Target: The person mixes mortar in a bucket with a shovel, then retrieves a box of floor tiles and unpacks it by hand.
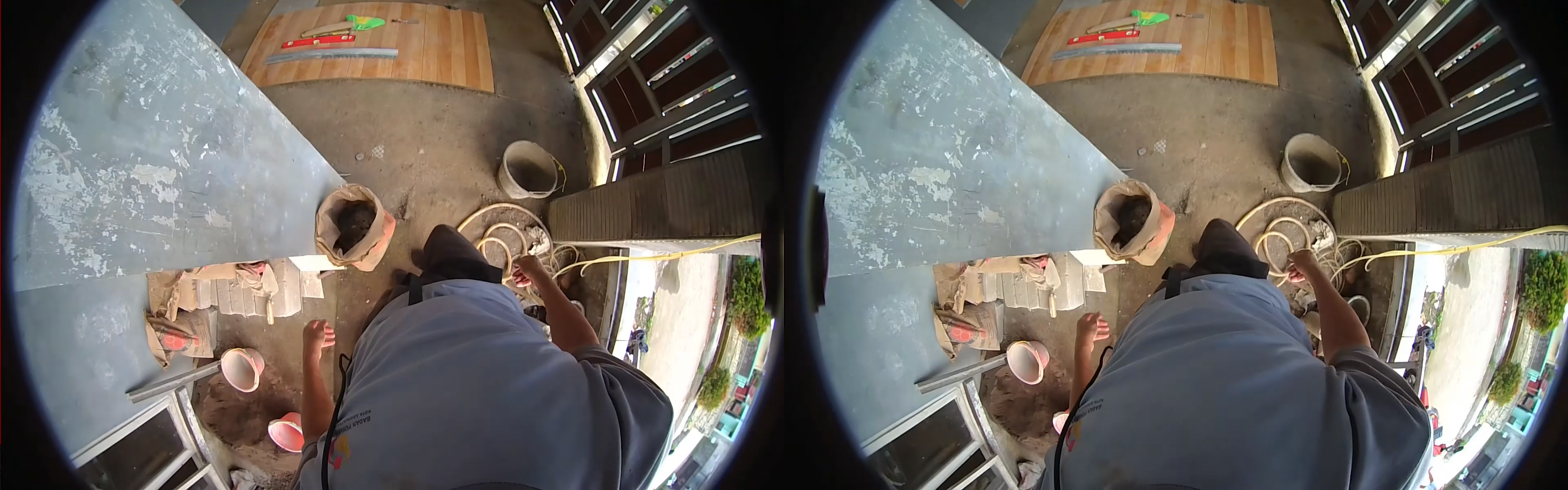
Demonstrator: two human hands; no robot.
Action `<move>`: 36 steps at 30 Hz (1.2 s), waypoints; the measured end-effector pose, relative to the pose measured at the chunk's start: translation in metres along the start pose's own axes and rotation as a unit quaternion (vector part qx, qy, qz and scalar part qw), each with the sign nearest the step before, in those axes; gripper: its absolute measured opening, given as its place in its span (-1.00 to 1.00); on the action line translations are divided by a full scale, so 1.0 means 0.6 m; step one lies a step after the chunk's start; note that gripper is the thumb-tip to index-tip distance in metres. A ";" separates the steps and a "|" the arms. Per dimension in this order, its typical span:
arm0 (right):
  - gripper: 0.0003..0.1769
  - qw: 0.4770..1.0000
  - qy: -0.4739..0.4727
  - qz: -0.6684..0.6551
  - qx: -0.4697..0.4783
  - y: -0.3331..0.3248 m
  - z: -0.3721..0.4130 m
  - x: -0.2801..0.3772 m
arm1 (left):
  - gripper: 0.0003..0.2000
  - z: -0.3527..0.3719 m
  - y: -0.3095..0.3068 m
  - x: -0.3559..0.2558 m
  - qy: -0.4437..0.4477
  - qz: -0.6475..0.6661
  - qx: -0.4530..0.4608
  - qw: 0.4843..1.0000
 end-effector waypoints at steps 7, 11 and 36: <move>-0.69 0.999 0.024 -0.029 -0.020 0.042 0.094 -0.055 | -0.66 -0.052 0.018 -0.112 0.019 -0.070 0.040 0.997; -0.64 0.997 0.027 -0.071 -0.015 0.046 0.079 -0.046 | -0.66 -0.069 0.064 -0.198 0.035 -0.097 0.050 0.993; -0.60 0.993 -0.053 -0.091 -0.050 -0.271 -0.153 0.449 | -0.61 -0.213 0.297 -0.498 -0.031 -0.042 0.079 0.995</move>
Point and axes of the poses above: each hand's wrist, its own z-axis away from the middle knuckle, its own y-axis out of the palm, x = y × z, the point moved 5 cm from there along -z, towards the middle knuckle, and after that the axes turned 3 degrees about x, right-handed, at the moved point
